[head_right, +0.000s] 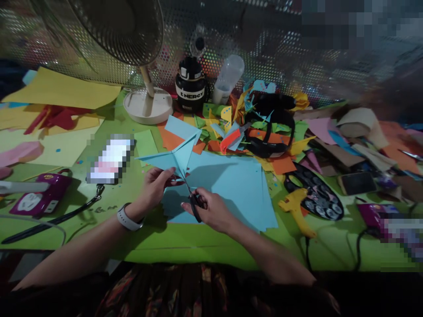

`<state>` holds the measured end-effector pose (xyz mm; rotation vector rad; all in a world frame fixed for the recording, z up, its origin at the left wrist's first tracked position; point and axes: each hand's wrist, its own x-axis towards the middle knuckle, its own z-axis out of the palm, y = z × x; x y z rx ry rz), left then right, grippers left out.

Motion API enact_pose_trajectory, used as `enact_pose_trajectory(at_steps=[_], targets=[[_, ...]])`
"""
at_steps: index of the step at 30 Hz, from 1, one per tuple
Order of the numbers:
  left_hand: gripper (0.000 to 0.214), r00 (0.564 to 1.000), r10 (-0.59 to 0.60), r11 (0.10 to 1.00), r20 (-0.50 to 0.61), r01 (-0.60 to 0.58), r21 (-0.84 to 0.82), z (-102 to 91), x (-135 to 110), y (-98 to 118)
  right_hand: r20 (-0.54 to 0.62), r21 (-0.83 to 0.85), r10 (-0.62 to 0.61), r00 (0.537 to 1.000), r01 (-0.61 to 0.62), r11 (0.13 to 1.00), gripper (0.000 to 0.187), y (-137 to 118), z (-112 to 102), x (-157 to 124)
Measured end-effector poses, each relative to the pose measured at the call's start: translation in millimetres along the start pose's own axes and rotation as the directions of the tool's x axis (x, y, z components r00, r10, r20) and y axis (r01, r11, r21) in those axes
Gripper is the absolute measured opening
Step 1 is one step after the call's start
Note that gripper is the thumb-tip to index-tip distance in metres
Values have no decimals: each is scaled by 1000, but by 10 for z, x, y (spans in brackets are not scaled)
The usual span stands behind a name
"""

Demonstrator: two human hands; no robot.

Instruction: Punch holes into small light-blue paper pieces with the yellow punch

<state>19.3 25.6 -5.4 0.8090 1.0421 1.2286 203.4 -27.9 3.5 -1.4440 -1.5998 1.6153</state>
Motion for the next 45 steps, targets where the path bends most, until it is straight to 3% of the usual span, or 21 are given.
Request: enact_pose_trajectory(at_steps=[17,45], targets=[[30,1000,-5,996,-5,6,92,-5,-2,-3,-7,2,-11,1000,11,1000,34,59,-5,24],[32,997,76,989,5,-76,125,-6,72,0,11,231,47,999,-48,972,44,-22,12,53]])
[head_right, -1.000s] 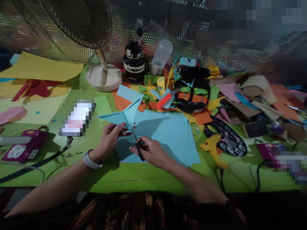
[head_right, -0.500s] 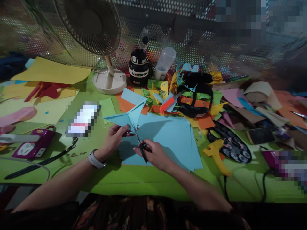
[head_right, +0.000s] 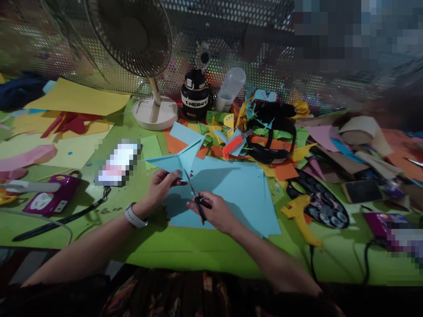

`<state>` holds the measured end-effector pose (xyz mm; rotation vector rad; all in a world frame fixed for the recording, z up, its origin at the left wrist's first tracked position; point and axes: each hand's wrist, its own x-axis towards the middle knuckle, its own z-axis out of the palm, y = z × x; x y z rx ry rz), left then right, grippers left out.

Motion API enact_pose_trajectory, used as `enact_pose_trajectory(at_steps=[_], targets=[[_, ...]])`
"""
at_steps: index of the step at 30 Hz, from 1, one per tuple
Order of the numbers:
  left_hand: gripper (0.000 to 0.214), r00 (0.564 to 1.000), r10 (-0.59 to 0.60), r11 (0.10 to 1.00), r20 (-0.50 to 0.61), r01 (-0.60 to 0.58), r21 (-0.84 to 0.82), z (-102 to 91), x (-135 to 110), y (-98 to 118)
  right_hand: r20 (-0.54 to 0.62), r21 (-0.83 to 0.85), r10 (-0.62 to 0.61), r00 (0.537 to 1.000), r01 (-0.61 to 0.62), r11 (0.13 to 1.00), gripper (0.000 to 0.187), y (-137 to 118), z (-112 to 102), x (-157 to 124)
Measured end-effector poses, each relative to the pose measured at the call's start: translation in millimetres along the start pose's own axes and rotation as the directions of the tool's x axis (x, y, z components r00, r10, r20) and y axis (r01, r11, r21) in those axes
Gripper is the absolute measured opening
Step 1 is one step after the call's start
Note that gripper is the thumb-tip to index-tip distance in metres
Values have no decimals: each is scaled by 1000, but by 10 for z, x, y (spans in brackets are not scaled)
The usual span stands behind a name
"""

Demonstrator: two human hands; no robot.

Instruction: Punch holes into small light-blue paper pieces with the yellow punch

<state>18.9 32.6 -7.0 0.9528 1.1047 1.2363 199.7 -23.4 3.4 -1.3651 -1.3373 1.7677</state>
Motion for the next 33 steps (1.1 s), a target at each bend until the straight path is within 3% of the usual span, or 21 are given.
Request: enact_pose_trajectory(at_steps=[8,33], targets=[[26,995,-3,999,103,-1,40,-25,-29,-14,-1,3,-11,1000,11,1000,42,12,3,14],[28,991,-22,997,134,12,78,-25,-52,-5,6,106,-34,999,33,994,40,79,-12,53]])
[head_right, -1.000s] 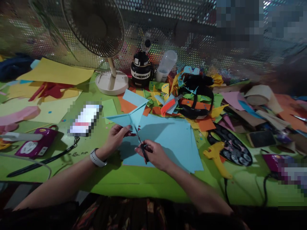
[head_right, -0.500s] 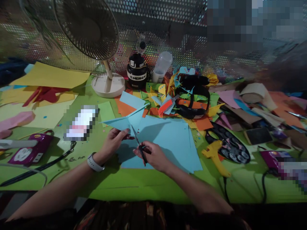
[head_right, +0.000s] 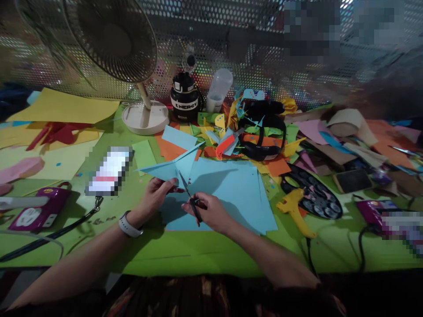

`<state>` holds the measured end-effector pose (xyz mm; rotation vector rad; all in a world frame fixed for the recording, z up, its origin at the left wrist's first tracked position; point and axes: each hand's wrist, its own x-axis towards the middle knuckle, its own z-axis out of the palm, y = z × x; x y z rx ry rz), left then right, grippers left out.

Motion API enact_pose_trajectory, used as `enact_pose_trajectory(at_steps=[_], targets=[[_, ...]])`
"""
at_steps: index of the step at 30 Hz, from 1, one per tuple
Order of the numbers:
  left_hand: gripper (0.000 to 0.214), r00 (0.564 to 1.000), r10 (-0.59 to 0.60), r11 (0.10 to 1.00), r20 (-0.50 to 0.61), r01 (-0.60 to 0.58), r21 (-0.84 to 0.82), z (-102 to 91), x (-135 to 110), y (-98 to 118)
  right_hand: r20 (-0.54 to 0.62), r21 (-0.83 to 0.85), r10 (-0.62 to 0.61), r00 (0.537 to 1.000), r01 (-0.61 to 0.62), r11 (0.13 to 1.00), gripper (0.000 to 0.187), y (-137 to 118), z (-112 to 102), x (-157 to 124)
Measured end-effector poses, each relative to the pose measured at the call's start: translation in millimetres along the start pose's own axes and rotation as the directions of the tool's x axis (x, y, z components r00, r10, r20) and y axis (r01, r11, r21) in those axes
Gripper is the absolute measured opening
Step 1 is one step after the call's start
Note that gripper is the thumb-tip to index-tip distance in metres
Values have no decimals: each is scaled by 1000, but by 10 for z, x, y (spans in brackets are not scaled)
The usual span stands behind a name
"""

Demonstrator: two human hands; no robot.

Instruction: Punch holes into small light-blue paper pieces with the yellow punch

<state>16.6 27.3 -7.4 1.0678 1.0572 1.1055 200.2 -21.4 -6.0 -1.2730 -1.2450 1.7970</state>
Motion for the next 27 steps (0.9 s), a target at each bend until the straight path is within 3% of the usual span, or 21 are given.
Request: enact_pose_trajectory(at_steps=[27], targets=[[32,997,-15,998,76,10,67,10,-40,-28,6,7,0,1000,0,1000,42,-107,18,-23]])
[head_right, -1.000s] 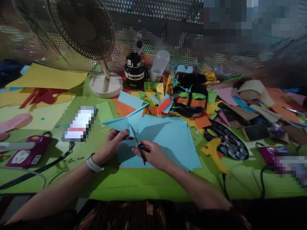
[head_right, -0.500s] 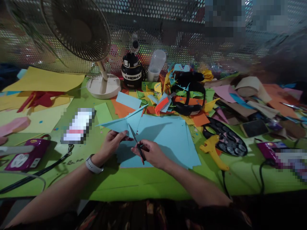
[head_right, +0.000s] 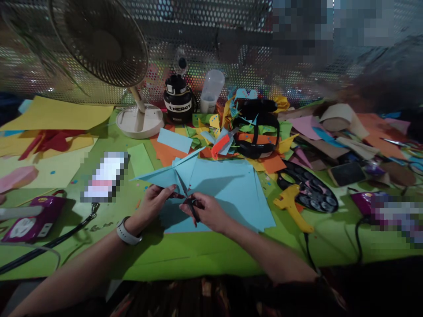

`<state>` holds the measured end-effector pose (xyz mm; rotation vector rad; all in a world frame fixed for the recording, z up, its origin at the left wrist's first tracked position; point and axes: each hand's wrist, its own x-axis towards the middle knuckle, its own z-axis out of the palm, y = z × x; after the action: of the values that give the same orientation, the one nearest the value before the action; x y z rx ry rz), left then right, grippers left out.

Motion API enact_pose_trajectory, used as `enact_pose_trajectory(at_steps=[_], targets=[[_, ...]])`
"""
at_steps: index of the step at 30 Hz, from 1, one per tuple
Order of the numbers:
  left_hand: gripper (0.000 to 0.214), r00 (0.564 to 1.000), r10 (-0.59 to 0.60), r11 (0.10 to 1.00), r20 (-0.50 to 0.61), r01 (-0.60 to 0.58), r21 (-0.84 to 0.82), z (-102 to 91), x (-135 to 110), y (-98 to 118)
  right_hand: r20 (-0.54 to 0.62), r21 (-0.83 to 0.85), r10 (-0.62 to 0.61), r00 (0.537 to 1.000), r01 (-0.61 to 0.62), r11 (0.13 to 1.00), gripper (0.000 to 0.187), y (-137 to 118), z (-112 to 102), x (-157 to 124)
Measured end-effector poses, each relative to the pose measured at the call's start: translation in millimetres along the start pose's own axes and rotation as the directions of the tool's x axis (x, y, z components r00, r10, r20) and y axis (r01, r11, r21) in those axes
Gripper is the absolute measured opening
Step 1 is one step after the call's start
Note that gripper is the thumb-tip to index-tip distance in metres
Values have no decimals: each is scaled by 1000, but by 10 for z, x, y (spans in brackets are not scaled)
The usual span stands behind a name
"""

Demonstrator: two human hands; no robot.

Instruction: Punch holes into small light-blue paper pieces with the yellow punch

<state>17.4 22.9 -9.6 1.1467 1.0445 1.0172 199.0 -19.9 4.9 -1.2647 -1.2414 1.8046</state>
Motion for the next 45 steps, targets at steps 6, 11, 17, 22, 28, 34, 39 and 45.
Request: enact_pose_trajectory(at_steps=[6,11,17,22,28,34,39,45], targets=[[31,1000,14,1000,16,-14,11,10,-17,20,15,31,-14,1000,14,999,39,11,-8,-9],[31,1000,25,998,3,-25,55,4,-22,37,3,9,-10,1000,10,1000,40,13,-8,-4],[31,1000,26,995,1,-26,96,15,-27,68,1,-5,-5,1000,5,1000,39,20,-6,8],[30,1000,10,995,-14,-9,94,19,-35,69,5,-23,-3,1000,3,1000,43,18,-5,10],[29,1000,29,993,2,-29,112,20,-50,100,8,7,-27,1000,27,1000,41,25,7,21],[29,999,46,992,0,-45,120,18,-51,104,-2,-3,-13,1000,13,1000,44,19,6,20],[29,998,55,992,23,-57,113,22,-50,112,-7,-14,-19,1000,19,1000,44,26,4,23],[30,998,66,990,16,-67,127,28,-50,128,-5,-31,-8,1000,8,999,44,15,10,23]])
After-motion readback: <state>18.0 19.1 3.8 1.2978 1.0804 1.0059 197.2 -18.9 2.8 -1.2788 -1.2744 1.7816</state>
